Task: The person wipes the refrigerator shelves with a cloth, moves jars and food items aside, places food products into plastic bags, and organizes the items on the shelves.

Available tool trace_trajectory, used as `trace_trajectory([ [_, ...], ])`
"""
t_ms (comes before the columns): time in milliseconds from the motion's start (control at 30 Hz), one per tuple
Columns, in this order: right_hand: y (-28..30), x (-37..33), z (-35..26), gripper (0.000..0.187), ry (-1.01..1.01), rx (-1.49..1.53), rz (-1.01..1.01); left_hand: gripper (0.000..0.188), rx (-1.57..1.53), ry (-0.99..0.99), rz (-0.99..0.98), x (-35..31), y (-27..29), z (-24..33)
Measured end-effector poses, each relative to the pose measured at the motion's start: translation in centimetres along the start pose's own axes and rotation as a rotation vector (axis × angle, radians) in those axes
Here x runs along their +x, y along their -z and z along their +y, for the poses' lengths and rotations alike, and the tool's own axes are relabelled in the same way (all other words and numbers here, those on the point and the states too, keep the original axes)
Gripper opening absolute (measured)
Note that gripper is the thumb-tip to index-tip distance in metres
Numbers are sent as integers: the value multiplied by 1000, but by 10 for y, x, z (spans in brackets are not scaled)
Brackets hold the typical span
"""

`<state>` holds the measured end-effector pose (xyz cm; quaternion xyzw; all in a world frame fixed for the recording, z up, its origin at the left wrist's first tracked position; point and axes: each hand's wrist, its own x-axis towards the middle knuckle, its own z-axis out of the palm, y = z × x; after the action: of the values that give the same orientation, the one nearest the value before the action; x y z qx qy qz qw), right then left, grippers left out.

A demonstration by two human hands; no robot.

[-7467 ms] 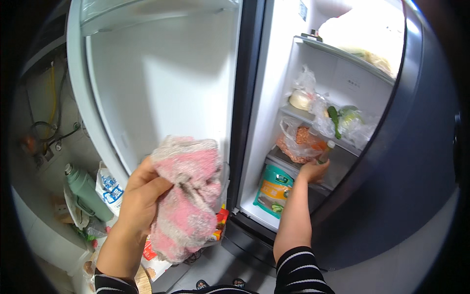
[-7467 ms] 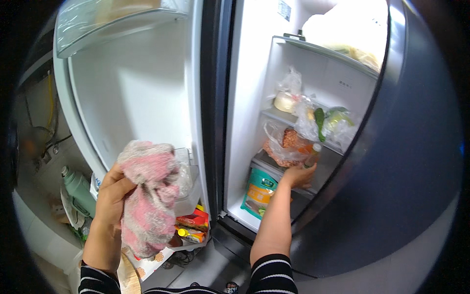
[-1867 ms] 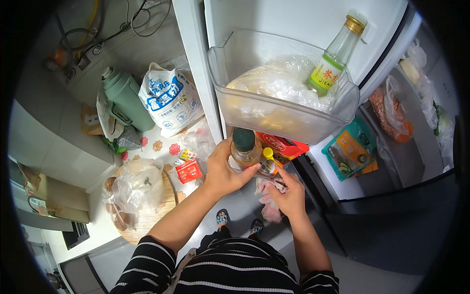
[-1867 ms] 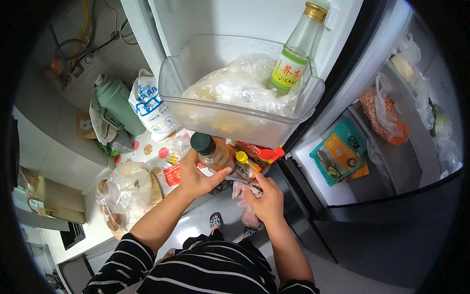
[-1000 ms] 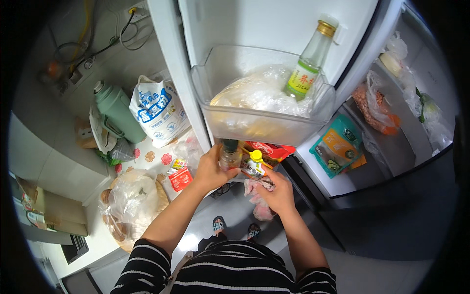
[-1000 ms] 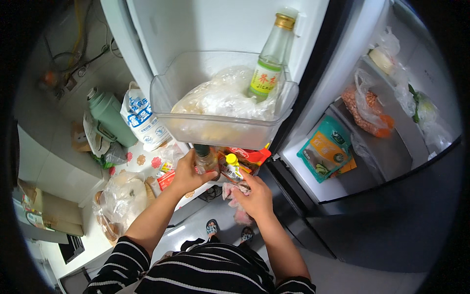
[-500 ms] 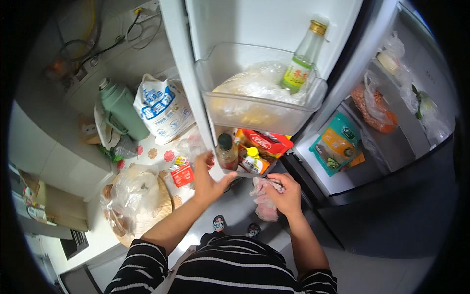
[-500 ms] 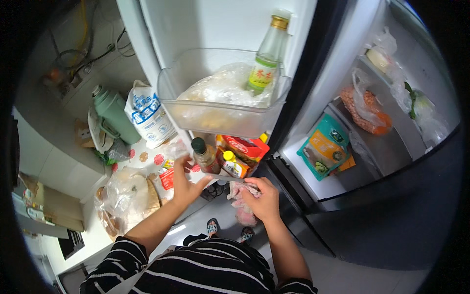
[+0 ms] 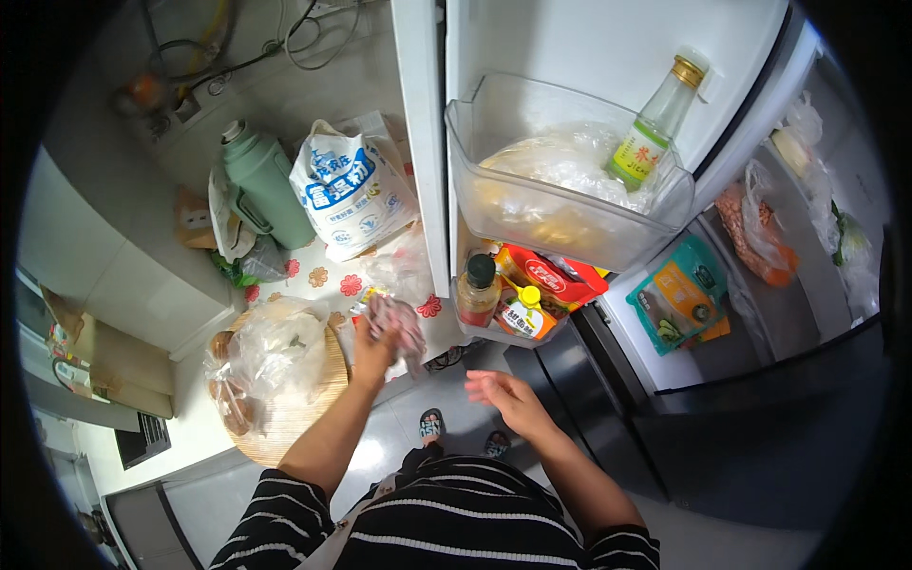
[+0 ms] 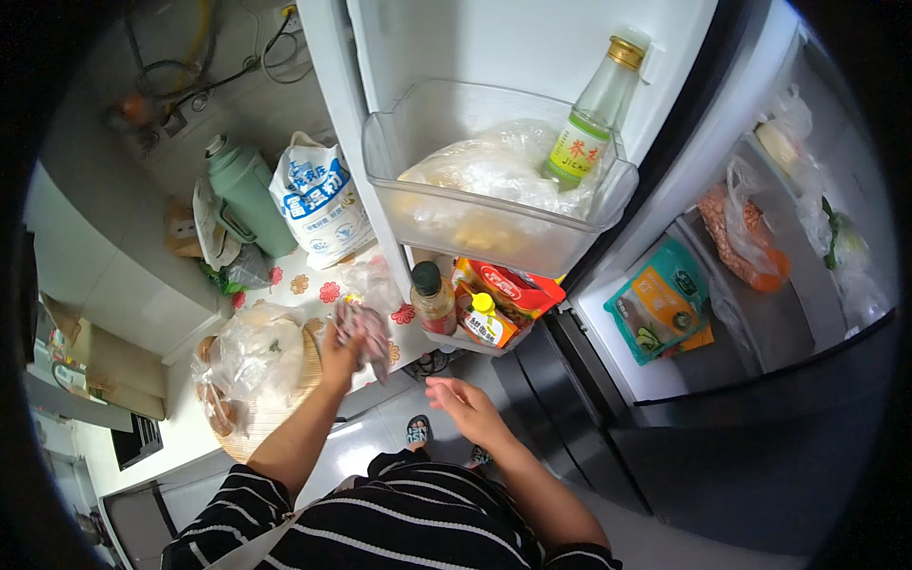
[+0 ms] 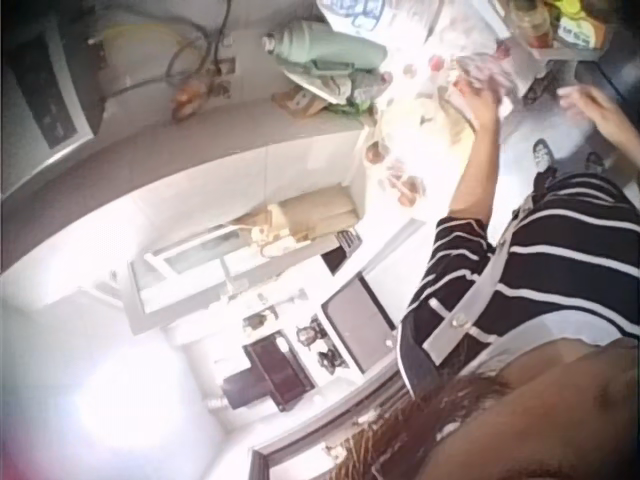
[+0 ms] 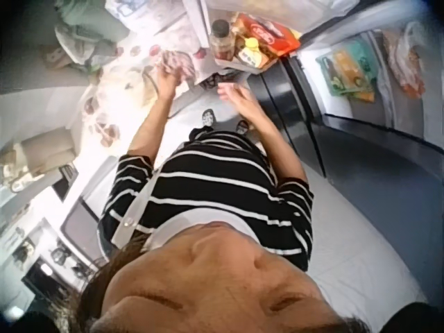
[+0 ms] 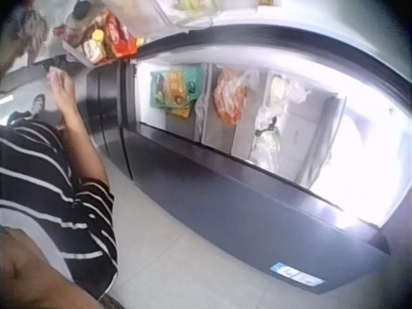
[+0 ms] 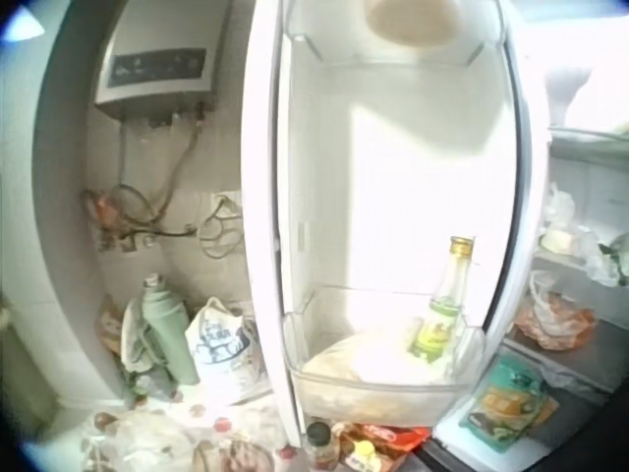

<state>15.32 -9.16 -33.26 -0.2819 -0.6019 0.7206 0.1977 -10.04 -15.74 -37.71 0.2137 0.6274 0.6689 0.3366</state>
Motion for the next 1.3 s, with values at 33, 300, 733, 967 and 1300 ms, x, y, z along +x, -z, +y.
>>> trace_trajectory([
  [33, 3, -5, -2, 38, -93, 76, -29, 39, 34, -62, 22, 25, 12, -16],
  [300, 66, -37, -26, 22, 65, -97, 325, 96, 1417, -169, 263, 48, 30, -8],
  [733, 304, 8, 36, 83, 439, 164, 1945, 30, 506, -1089, -953, -75, -175, 83],
  [967, 249, -14, 43, 28, 502, -143, 1610, 21, 385, -915, -922, -80, -185, 102],
  [1300, 131, -107, -207, 38, 1164, -226, 1361, 29, 166, -1403, -773, -91, -171, 240],
])
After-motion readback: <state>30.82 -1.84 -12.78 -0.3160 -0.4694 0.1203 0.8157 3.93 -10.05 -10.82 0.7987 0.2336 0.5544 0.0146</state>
